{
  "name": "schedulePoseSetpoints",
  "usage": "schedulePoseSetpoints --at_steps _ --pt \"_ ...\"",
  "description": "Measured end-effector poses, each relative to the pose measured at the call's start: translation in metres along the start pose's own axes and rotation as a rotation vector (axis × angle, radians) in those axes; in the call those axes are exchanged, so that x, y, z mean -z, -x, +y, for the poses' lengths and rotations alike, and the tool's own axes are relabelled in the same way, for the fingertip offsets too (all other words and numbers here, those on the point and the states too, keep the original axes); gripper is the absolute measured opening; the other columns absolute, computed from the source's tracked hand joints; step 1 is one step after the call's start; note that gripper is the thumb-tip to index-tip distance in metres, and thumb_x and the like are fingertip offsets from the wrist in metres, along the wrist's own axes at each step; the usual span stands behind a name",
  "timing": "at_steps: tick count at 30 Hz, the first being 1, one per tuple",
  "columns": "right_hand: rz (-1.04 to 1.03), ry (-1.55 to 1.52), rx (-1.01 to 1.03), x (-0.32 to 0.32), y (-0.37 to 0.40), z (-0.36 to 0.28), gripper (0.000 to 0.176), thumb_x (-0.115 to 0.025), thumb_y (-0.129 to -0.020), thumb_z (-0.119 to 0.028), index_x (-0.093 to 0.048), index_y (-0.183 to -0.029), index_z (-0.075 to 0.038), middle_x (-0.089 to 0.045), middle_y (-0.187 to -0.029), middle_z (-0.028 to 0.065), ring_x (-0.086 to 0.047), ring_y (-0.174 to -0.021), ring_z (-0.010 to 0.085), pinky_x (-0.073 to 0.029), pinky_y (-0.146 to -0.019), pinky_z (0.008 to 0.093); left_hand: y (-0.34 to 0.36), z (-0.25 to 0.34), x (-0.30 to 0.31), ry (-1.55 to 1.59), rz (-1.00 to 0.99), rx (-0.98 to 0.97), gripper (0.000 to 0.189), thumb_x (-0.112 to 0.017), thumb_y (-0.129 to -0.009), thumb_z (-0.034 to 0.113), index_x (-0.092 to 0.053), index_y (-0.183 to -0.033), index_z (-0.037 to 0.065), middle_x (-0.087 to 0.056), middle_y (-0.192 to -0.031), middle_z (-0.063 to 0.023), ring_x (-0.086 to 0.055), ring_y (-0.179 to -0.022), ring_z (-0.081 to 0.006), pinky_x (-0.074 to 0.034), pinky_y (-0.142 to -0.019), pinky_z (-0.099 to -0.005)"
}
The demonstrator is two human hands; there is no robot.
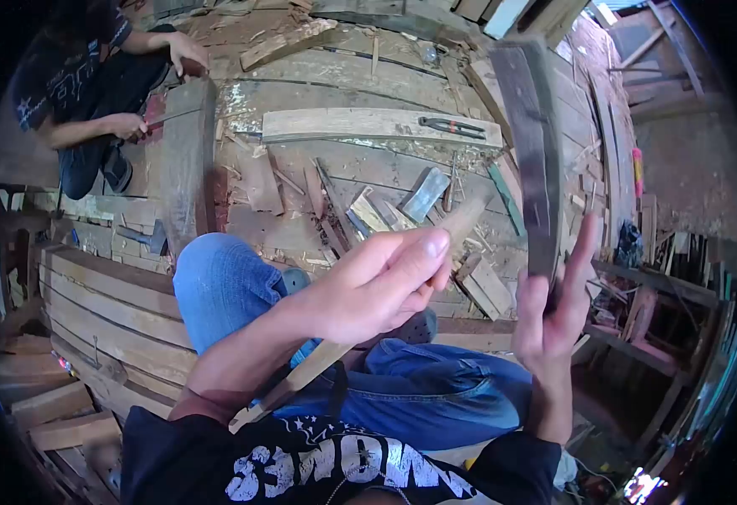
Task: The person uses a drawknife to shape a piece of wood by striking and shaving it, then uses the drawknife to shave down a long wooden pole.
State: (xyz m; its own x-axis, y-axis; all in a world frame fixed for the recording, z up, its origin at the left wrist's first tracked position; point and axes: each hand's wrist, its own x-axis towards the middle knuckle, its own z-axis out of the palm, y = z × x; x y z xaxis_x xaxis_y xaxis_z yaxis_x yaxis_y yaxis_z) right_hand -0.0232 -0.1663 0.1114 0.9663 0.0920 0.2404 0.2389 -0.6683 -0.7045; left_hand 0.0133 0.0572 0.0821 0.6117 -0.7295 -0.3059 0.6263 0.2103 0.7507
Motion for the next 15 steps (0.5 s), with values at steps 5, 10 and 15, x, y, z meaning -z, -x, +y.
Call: schedulePoseSetpoints --at_steps 5,10,15 --pt "-0.268 0.501 0.405 0.01 0.009 -0.011 0.065 -0.062 -0.078 0.003 -0.041 -0.14 0.0 -0.062 -0.082 0.0203 -0.057 -0.056 0.0292 -0.047 -0.049 0.0346 0.001 -0.001 0.009 0.064 -0.067 -0.025 0.048 -0.03 -0.102 0.049 -0.047 -0.09 0.005 -0.037 -0.061 0.0034 -0.032 -0.049 -0.0043 -0.027 -0.042 -0.0205" --pt "-0.16 0.539 0.337 0.008 0.011 -0.017 0.067 -0.063 -0.073 0.007 -0.045 -0.137 -0.002 -0.058 -0.075 0.0156 -0.053 -0.052 0.028 -0.044 -0.045 0.0368 0.0 0.002 0.005 0.09 -0.103 0.028 0.053 -0.028 -0.101 0.053 -0.045 -0.087 0.005 -0.035 -0.059 0.0035 -0.029 -0.047 -0.0042 -0.025 -0.041 -0.0204" --pt "-0.103 0.578 0.275 0.01 0.013 -0.013 0.068 -0.063 -0.072 0.007 -0.049 -0.137 -0.009 -0.058 -0.072 0.013 -0.053 -0.051 0.0268 -0.043 -0.043 0.0373 0.002 -0.002 0.001 0.155 -0.061 0.05 0.055 -0.026 -0.102 0.052 -0.049 -0.094 0.002 -0.035 -0.059 0.0038 -0.03 -0.045 -0.0043 -0.026 -0.04 -0.0199"
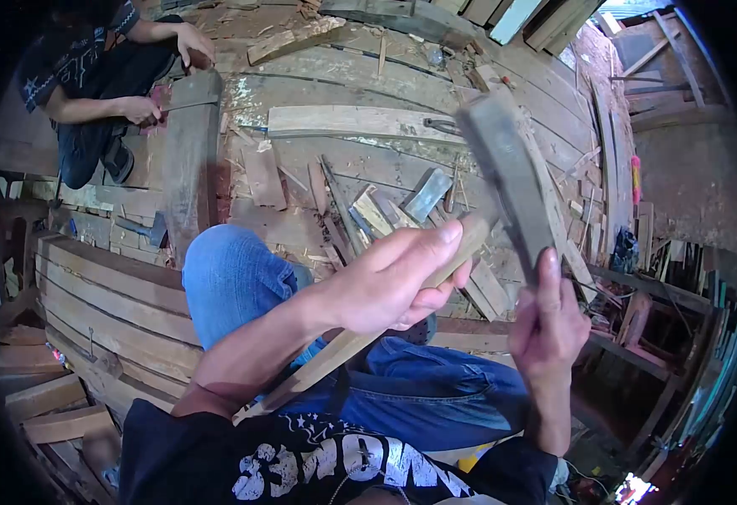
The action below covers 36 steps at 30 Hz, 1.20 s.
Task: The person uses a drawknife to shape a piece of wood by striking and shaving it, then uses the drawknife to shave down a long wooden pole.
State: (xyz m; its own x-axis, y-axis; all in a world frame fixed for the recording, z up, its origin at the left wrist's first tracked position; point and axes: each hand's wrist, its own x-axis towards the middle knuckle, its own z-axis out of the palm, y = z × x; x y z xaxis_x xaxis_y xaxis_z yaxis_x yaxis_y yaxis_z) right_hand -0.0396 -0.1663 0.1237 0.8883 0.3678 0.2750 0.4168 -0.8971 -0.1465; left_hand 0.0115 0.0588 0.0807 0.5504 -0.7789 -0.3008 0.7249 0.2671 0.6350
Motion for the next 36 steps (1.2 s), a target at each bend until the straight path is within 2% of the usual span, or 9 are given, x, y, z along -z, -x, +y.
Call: schedulePoseSetpoints --at_steps 9,10,16,19,22,23,28,30,36 --pt "-0.067 0.031 0.089 0.002 -0.001 -0.003 0.059 -0.064 -0.075 0.006 -0.053 -0.132 -0.004 -0.058 -0.072 0.0151 -0.055 -0.052 0.0257 -0.044 -0.045 0.0349 -0.007 -0.007 0.0 -0.033 0.046 -0.124 0.054 -0.023 -0.103 0.047 -0.052 -0.097 0.002 -0.037 -0.06 0.0042 -0.031 -0.044 -0.0043 -0.027 -0.038 -0.0199" --pt "0.136 -0.008 0.039 -0.009 -0.007 0.006 0.061 -0.071 -0.071 0.001 -0.06 -0.128 -0.016 -0.042 -0.06 0.0047 -0.041 -0.042 0.0178 -0.036 -0.037 0.0327 -0.007 -0.008 0.0 -0.049 0.056 -0.12 0.053 -0.023 -0.103 0.047 -0.052 -0.096 0.003 -0.037 -0.06 0.0045 -0.03 -0.044 -0.0043 -0.028 -0.038 -0.0198" --pt "0.11 -0.012 -0.023 -0.01 -0.007 0.011 0.062 -0.072 -0.072 0.001 -0.059 -0.13 -0.016 -0.044 -0.06 0.006 -0.043 -0.042 0.0175 -0.036 -0.037 0.0336 -0.009 -0.008 -0.003 -0.045 0.089 -0.078 0.049 -0.022 -0.103 0.042 -0.051 -0.096 0.003 -0.036 -0.059 0.0032 -0.029 -0.042 -0.0046 -0.028 -0.038 -0.0209" --pt "0.002 -0.027 0.128 -0.006 0.001 -0.003 0.064 -0.072 -0.07 -0.001 -0.058 -0.13 -0.018 -0.052 -0.067 0.007 -0.047 -0.046 0.0182 -0.039 -0.039 0.0321 -0.01 -0.007 -0.001 -0.013 0.071 -0.064 0.05 -0.023 -0.103 0.045 -0.05 -0.095 0.003 -0.036 -0.059 0.0038 -0.03 -0.043 -0.0045 -0.026 -0.037 -0.0216" --pt "0.063 0.013 -0.097 -0.008 -0.003 0.014 0.066 -0.072 -0.069 -0.002 -0.058 -0.131 -0.02 -0.054 -0.07 0.0074 -0.048 -0.048 0.0188 -0.039 -0.04 0.0321 -0.013 -0.009 -0.004 -0.028 0.1 -0.038 0.052 -0.024 -0.102 0.049 -0.049 -0.093 0.004 -0.035 -0.058 0.0043 -0.03 -0.043 -0.0042 -0.026 -0.038 -0.0212" --pt "0.003 0.011 0.018 -0.005 0.0 0.007 0.059 -0.064 -0.075 0.006 -0.053 -0.132 -0.007 -0.058 -0.074 0.0156 -0.061 -0.06 0.0282 -0.051 -0.057 0.0367 -0.01 -0.005 -0.006 0.019 0.104 -0.003 0.053 -0.024 -0.102 0.05 -0.048 -0.092 0.004 -0.035 -0.058 0.0043 -0.03 -0.043 -0.004 -0.026 -0.038 -0.021" --pt "0.071 -0.014 0.046 -0.008 -0.005 0.014 0.06 -0.064 -0.076 0.006 -0.051 -0.134 -0.007 -0.061 -0.076 0.0129 -0.054 -0.051 0.0246 -0.046 -0.048 0.0359 -0.013 -0.001 -0.003 -0.031 0.096 -0.007 0.053 -0.024 -0.102 0.05 -0.049 -0.093 0.004 -0.036 -0.059 0.0037 -0.029 -0.043 -0.0043 -0.026 -0.038 -0.0213" --pt "0.046 0.0 0.025 -0.014 0.001 0.013 0.067 -0.074 -0.071 -0.004 -0.056 -0.133 -0.019 -0.047 -0.064 0.0049 -0.045 -0.046 0.0173 -0.039 -0.04 0.0314 -0.014 -0.004 -0.001 -0.05 0.132 -0.013 0.054 -0.023 -0.102 0.049 -0.049 -0.094 0.003 -0.036 -0.059 0.0033 -0.029 -0.043 -0.0045 -0.026 -0.038 -0.0214" --pt "0.033 -0.027 0.009 -0.014 -0.001 0.011 0.064 -0.075 -0.073 -0.006 -0.056 -0.133 -0.021 -0.048 -0.064 0.0073 -0.044 -0.043 0.0181 -0.04 -0.04 0.033 -0.015 -0.004 0.004 -0.019 0.109 -0.027 0.053 -0.024 -0.102 0.049 -0.049 -0.093 0.004 -0.035 -0.059 0.0032 -0.03 -0.044 -0.0049 -0.026 -0.039 -0.0217"
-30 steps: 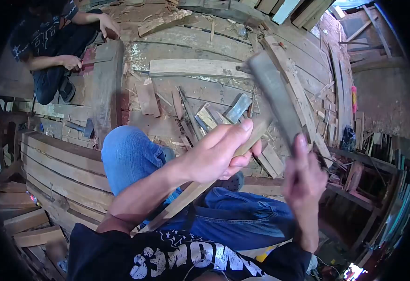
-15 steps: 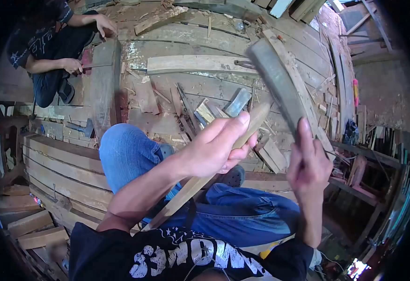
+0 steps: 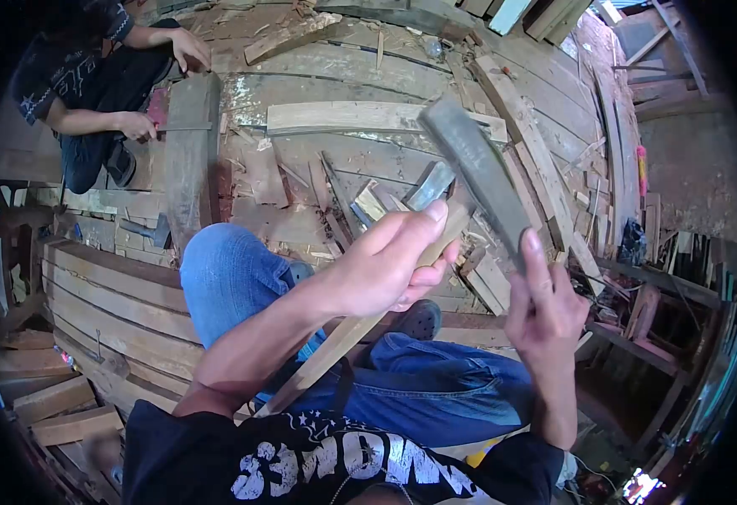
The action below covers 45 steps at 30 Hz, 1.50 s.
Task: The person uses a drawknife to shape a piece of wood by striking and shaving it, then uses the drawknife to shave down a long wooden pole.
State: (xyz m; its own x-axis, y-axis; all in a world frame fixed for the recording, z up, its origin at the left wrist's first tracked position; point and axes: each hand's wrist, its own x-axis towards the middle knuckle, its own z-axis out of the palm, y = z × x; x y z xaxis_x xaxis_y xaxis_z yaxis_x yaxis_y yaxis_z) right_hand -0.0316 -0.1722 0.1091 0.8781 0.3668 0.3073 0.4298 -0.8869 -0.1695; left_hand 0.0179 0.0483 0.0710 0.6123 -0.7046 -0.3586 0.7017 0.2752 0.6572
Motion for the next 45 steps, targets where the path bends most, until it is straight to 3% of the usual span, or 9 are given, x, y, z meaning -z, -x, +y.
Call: schedulePoseSetpoints --at_steps 6,12,14,16,18,21,23,31,45 --pt "-0.008 -0.045 -0.075 -0.006 -0.003 0.001 0.063 -0.071 -0.078 -0.005 -0.052 -0.136 -0.018 -0.053 -0.067 0.0097 -0.05 -0.05 0.0216 -0.044 -0.044 0.0357 -0.01 -0.007 0.007 -0.019 -0.017 -0.027 0.052 -0.024 -0.102 0.049 -0.048 -0.092 0.005 -0.035 -0.06 0.0042 -0.03 -0.044 -0.0042 -0.026 -0.039 -0.0207" --pt "-0.209 -0.26 -0.401 0.001 0.007 0.005 0.063 -0.058 -0.086 -0.003 -0.035 -0.144 -0.001 -0.054 -0.129 0.0268 -0.069 -0.081 0.0281 -0.052 -0.067 0.0323 -0.025 -0.026 0.003 -0.099 0.017 -0.087 0.049 -0.027 -0.103 0.047 -0.05 -0.089 0.007 -0.036 -0.059 0.006 -0.031 -0.044 -0.0049 -0.027 -0.04 -0.0213" --pt "-0.036 -0.084 -0.051 -0.003 -0.002 0.021 0.056 -0.053 -0.092 -0.007 -0.033 -0.144 -0.001 -0.059 -0.124 0.0221 -0.065 -0.066 0.0184 -0.049 -0.058 0.0274 -0.018 -0.019 -0.005 -0.15 0.013 -0.062 0.049 -0.024 -0.104 0.045 -0.05 -0.088 0.006 -0.037 -0.059 0.0054 -0.033 -0.046 -0.005 -0.028 -0.042 -0.0217" --pt "-0.006 -0.554 -0.687 -0.019 0.014 0.039 0.051 -0.048 -0.097 -0.012 -0.032 -0.145 -0.002 -0.064 -0.1 0.0102 -0.05 -0.057 0.0085 -0.041 -0.052 0.0222 -0.011 -0.019 -0.006 -0.215 -0.013 -0.152 0.05 -0.024 -0.103 0.046 -0.05 -0.087 0.006 -0.037 -0.058 0.0054 -0.033 -0.046 -0.0051 -0.028 -0.042 -0.0219" --pt "-0.314 -0.555 -0.86 -0.028 0.004 0.052 0.05 -0.048 -0.098 -0.013 -0.034 -0.145 -0.003 -0.048 -0.073 -0.0026 -0.041 -0.061 0.0042 -0.035 -0.053 0.019 -0.003 -0.015 -0.007 -0.195 -0.015 -0.144 0.05 -0.025 -0.103 0.046 -0.05 -0.086 0.006 -0.037 -0.057 0.0056 -0.033 -0.046 -0.0051 -0.028 -0.042 -0.0221" --pt "-0.791 -0.535 -0.516 -0.102 0.031 0.095 0.049 -0.054 -0.092 -0.016 -0.043 -0.136 0.003 -0.063 -0.111 0.0263 -0.062 -0.106 0.0309 -0.046 -0.091 0.0381 0.004 -0.01 0.001 -0.221 0.028 -0.167 0.056 -0.024 -0.102 0.05 -0.052 -0.085 0.004 -0.038 -0.055 0.0048 -0.035 -0.045 -0.005 -0.03 -0.042 -0.0217" --pt "-0.997 -0.462 -0.422 -0.174 0.051 0.094 0.044 -0.062 -0.084 -0.03 -0.06 -0.111 0.005 -0.066 -0.098 0.0256 -0.064 -0.096 0.0394 -0.05 -0.085 0.0423 0.014 -0.001 0.002 -0.231 0.03 -0.15 0.058 -0.024 -0.102 0.051 -0.052 -0.086 0.003 -0.039 -0.055 0.0041 -0.036 -0.045 -0.0049 -0.031 -0.042 -0.0214" --pt "-0.785 -0.036 -0.565 -0.335 0.037 0.058 0.038 -0.068 -0.08 -0.031 -0.066 -0.096 0.003 -0.067 -0.086 0.0253 -0.067 -0.081 0.0367 -0.052 -0.072 0.043 0.034 -0.004 -0.002 -0.201 0.061 -0.118 0.05 -0.027 -0.103 0.045 -0.051 -0.088 0.003 -0.042 -0.06 0.0018 -0.038 -0.05 -0.0059 -0.032 -0.047 -0.0218" --pt "-0.312 -0.451 -0.819 -0.407 0.059 0.029 0.035 -0.07 -0.079 -0.029 -0.068 -0.094 0.003 -0.067 -0.083 0.0237 -0.068 -0.079 0.0355 -0.052 -0.071 0.0406 0.046 -0.015 0.018 -0.378 0.15 -0.327 0.041 -0.033 -0.104 0.036 -0.049 -0.087 0.002 -0.048 -0.059 -0.0064 -0.051 -0.052 -0.0189 -0.042 -0.054 -0.0358"
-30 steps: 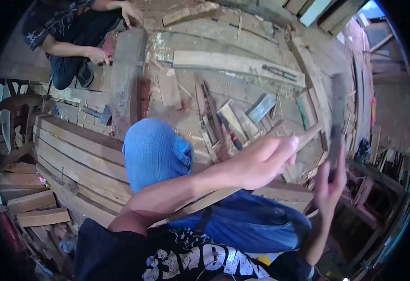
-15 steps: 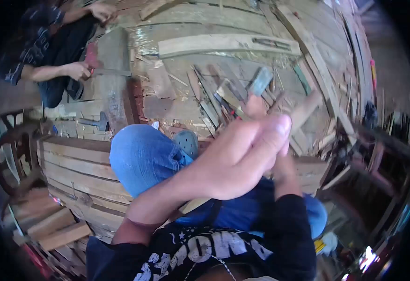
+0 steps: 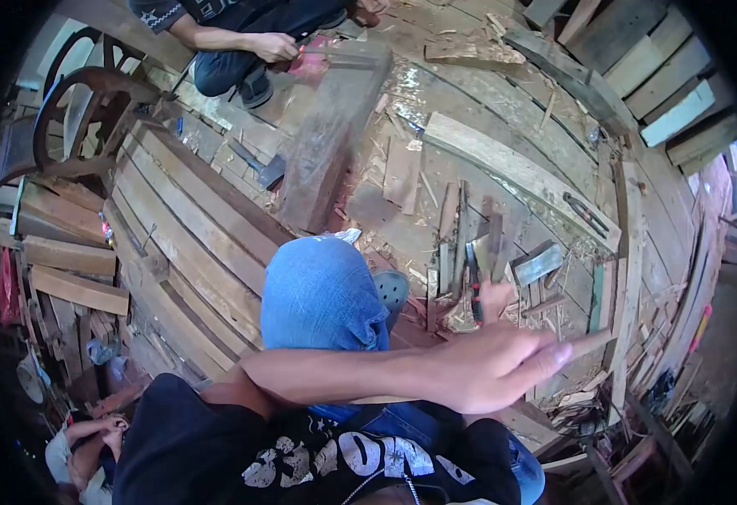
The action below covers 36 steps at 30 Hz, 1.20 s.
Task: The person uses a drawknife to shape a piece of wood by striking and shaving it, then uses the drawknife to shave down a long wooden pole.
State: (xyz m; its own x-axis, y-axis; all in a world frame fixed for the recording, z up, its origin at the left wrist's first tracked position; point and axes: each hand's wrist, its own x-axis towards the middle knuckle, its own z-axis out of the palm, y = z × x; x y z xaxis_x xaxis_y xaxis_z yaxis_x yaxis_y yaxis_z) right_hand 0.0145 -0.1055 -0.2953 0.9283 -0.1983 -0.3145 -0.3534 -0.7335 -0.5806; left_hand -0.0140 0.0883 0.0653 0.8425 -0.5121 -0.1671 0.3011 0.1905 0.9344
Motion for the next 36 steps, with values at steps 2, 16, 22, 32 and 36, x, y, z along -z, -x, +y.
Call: schedulePoseSetpoints --at_steps 2,16,22,32,36 --pt "-0.001 -0.081 0.076 -0.021 0.0 -0.036 0.032 -0.071 -0.079 -0.027 -0.069 -0.092 0.002 -0.068 -0.079 0.0223 -0.068 -0.076 0.035 -0.052 -0.07 0.0388 0.002 0.0 0.002 -0.024 0.007 -0.013 0.041 -0.033 -0.104 0.036 -0.049 -0.087 0.002 -0.047 -0.058 -0.0073 -0.05 -0.051 -0.0206 -0.041 -0.053 -0.0369" --pt "-0.387 0.067 0.419 -0.198 0.064 -0.328 0.031 -0.067 -0.078 -0.031 -0.068 -0.094 -0.004 -0.068 -0.09 0.0228 -0.066 -0.087 0.0386 -0.053 -0.078 0.0466 0.077 0.015 0.041 0.012 0.301 0.045 0.034 -0.037 -0.103 0.028 -0.049 -0.089 -0.001 -0.046 -0.063 -0.0073 -0.047 -0.055 -0.0195 -0.039 -0.056 -0.0329" --pt "-0.402 0.117 0.417 -0.233 0.062 -0.325 0.029 -0.066 -0.079 -0.025 -0.066 -0.099 -0.003 -0.068 -0.093 0.0218 -0.067 -0.091 0.0374 -0.053 -0.08 0.0469 0.097 0.011 0.052 0.057 0.385 0.126 0.035 -0.033 -0.104 0.03 -0.049 -0.089 0.002 -0.045 -0.061 -0.0006 -0.043 -0.052 -0.0095 -0.037 -0.051 -0.0255" --pt "-0.457 0.045 0.508 -0.111 0.019 -0.328 0.048 -0.063 -0.081 -0.05 -0.069 -0.104 -0.008 -0.068 -0.087 0.0214 -0.067 -0.087 0.0354 -0.052 -0.08 0.0449 0.069 0.019 0.041 -0.006 0.257 0.102 0.04 -0.038 -0.102 0.032 -0.051 -0.089 -0.003 -0.051 -0.066 -0.017 -0.053 -0.061 -0.0311 -0.042 -0.061 -0.0388" --pt "-0.37 0.148 0.564 -0.034 -0.04 -0.272 0.054 -0.056 -0.085 -0.054 -0.068 -0.094 -0.003 -0.065 -0.082 0.0253 -0.065 -0.081 0.0395 -0.05 -0.072 0.0466 0.042 0.012 0.011 -0.059 0.135 -0.001 0.04 -0.036 -0.102 0.033 -0.051 -0.091 -0.002 -0.052 -0.062 -0.0185 -0.055 -0.059 -0.0362 -0.042 -0.057 -0.0424"
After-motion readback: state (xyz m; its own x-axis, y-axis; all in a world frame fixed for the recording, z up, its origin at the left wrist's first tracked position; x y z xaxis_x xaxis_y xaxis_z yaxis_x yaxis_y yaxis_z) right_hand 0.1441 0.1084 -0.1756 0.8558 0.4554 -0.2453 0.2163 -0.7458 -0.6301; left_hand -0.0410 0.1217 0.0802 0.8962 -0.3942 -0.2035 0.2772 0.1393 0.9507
